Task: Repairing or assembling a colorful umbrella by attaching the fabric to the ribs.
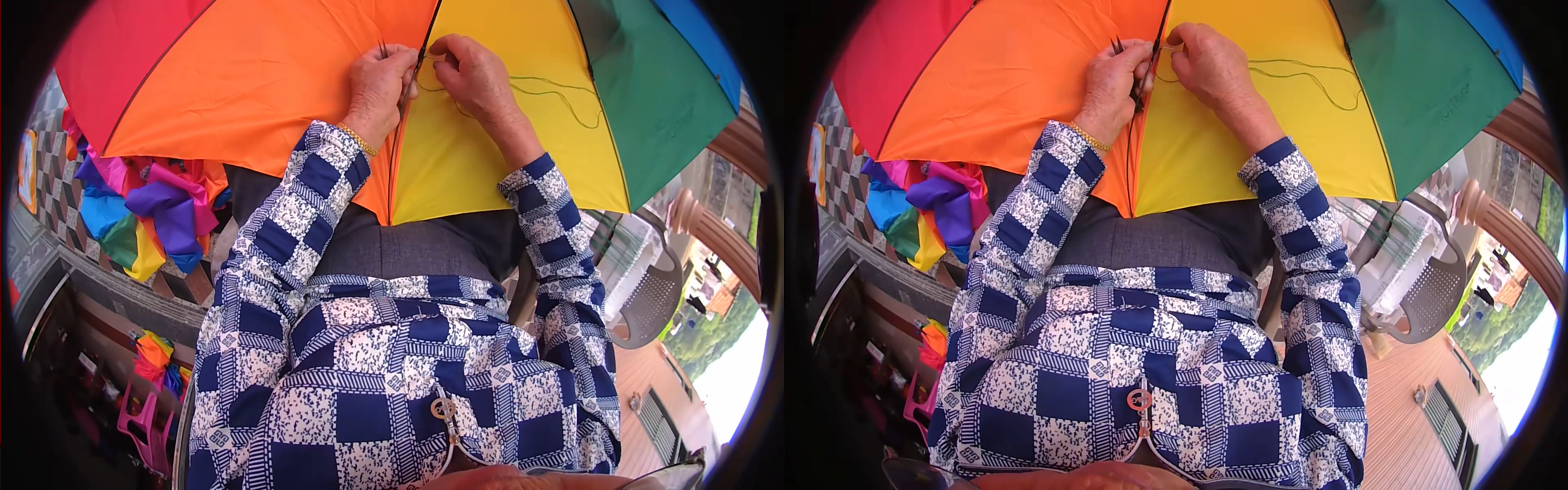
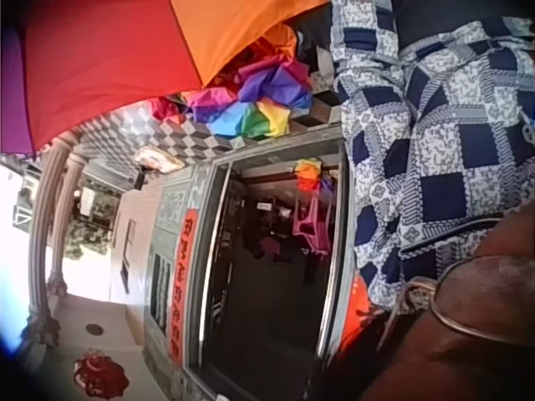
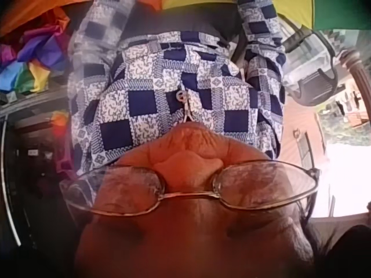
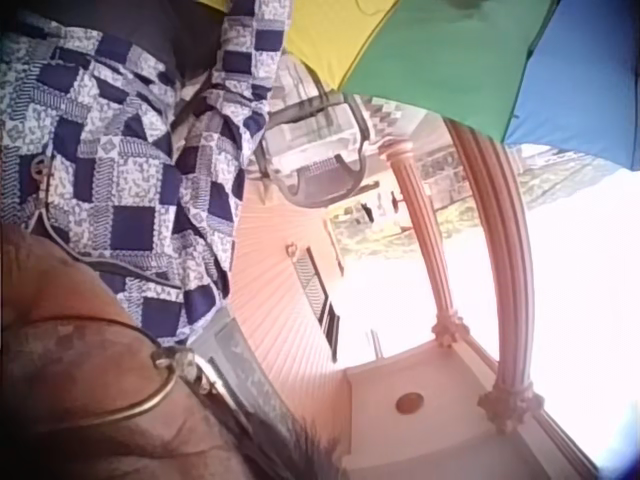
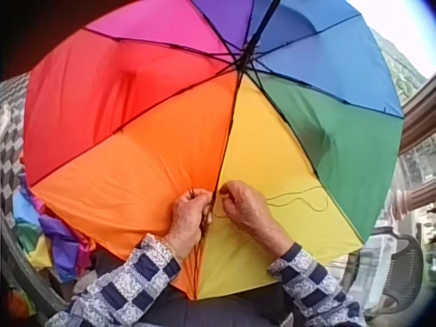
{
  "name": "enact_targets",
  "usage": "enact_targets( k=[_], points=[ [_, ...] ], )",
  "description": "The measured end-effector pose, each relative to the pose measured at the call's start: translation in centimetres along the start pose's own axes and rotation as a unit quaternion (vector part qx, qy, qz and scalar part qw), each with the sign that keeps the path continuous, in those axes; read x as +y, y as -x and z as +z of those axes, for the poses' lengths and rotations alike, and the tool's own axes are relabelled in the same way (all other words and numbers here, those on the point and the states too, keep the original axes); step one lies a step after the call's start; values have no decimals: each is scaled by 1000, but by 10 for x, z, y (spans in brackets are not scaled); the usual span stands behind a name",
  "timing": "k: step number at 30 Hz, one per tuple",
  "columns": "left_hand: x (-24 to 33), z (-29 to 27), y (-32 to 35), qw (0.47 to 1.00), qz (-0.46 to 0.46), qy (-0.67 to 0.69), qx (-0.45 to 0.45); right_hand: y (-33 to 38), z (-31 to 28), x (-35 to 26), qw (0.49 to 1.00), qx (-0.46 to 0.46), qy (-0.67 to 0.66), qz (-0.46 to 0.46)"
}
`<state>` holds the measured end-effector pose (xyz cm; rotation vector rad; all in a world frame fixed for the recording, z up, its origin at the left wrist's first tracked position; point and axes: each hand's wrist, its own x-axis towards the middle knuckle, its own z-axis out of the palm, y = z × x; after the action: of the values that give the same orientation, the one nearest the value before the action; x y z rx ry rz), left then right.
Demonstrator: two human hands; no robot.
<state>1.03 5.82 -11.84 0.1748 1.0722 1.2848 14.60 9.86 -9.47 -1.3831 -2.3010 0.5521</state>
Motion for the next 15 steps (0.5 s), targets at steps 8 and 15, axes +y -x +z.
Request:
enact_targets(
  k=[8, 15],
  points=[
    [-5, -7, -9, 999, 17, 7, -27, 17, -17, -22, 988, -129, -9, 88],
    [-5, -5, -5, 1000, 4, 4, -10, -7, -1, -17, 990, -3, 131, -50]
  ],
)
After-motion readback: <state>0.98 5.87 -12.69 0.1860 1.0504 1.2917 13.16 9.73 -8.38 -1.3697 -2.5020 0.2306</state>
